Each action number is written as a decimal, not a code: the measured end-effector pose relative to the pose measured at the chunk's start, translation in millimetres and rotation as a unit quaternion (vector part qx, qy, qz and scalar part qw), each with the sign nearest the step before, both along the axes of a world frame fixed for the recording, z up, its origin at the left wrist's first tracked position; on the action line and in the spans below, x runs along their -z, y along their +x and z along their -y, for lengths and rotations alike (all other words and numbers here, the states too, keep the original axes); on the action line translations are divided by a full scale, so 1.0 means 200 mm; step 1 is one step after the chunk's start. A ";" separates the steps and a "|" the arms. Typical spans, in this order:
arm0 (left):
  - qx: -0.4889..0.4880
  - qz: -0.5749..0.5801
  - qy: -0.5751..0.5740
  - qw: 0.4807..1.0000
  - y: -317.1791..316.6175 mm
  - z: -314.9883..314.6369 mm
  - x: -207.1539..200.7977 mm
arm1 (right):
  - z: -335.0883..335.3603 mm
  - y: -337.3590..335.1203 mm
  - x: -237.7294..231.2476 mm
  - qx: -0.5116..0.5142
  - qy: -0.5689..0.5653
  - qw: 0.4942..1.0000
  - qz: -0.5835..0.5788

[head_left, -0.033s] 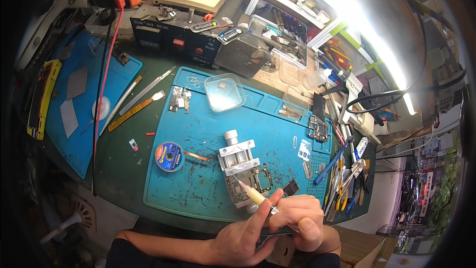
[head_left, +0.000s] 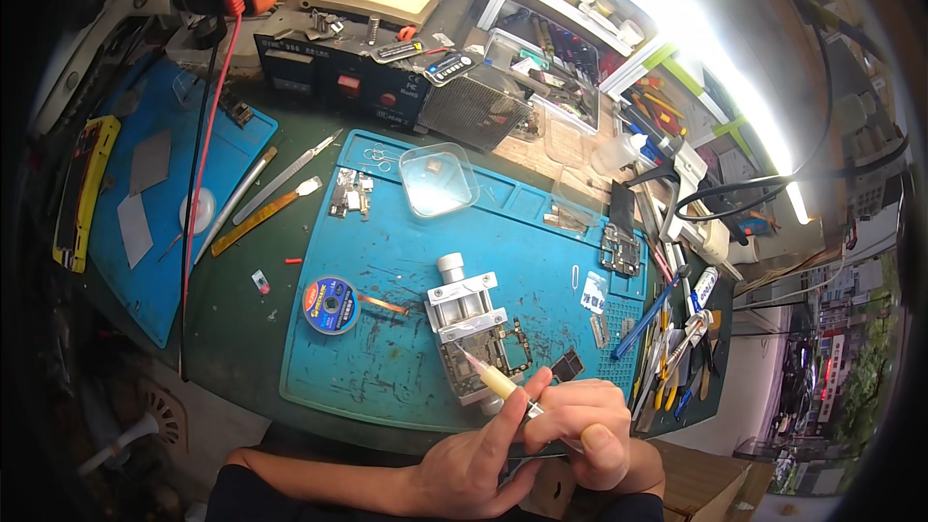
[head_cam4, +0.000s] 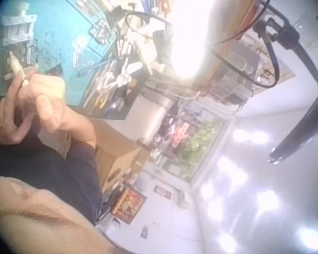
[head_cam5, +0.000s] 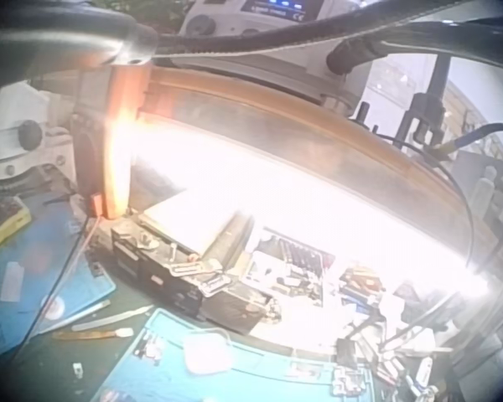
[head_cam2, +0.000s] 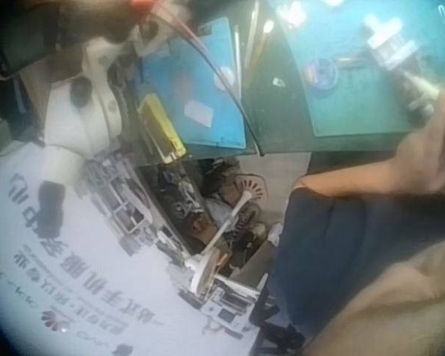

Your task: The person applies flux to a circuit board held in a vise, then uses a soldering iron and solder wire to make connections on the board. They briefly handle a yellow phone case and a small black component before returning to soldering.

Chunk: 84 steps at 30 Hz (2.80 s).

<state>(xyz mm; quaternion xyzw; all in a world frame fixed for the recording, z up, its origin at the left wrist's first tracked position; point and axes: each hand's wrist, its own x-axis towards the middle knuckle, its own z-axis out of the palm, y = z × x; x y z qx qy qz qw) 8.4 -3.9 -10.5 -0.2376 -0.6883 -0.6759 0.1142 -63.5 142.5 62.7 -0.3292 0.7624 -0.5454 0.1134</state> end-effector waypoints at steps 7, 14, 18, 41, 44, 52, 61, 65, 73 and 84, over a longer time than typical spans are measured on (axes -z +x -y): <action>-0.020 -0.024 -0.013 0.999 -0.01 0.00 0.00 | -0.03 -0.02 0.02 -0.045 -0.003 0.999 -0.003; -0.025 -0.012 -0.030 0.999 0.00 0.00 -0.01 | 0.01 -0.01 0.01 -0.008 -0.003 1.000 -0.007; -0.016 0.007 -0.034 0.999 0.01 0.00 -0.01 | 0.00 0.00 0.02 0.002 -0.008 1.000 -0.009; -0.262 -0.166 -0.298 0.903 -0.11 0.62 -0.16 | 0.02 -0.36 0.14 0.158 0.376 0.839 -0.359; -0.242 -0.104 -0.342 0.902 -0.19 0.78 -0.18 | 0.02 -0.34 0.13 0.137 0.381 0.829 -0.386; -0.154 -0.130 -0.432 0.879 -0.33 0.75 -0.15 | 0.00 -0.24 -0.10 0.225 0.292 0.807 -0.461; -0.123 -0.113 -0.350 0.922 -0.36 0.78 -0.19 | 0.43 -0.26 -0.98 0.292 -0.233 0.925 -0.070; -0.087 -0.131 -0.265 0.951 -0.51 0.73 -0.31 | 0.34 -0.56 -1.12 0.288 -0.325 0.900 -0.043; -0.076 -0.146 -0.245 0.956 -0.63 0.71 -0.30 | 0.42 -0.44 -1.02 0.282 -0.299 0.910 -0.064; -0.097 -0.110 -0.199 0.969 -0.64 0.76 -0.24 | 0.21 -0.88 -1.19 0.487 -0.333 0.807 -0.007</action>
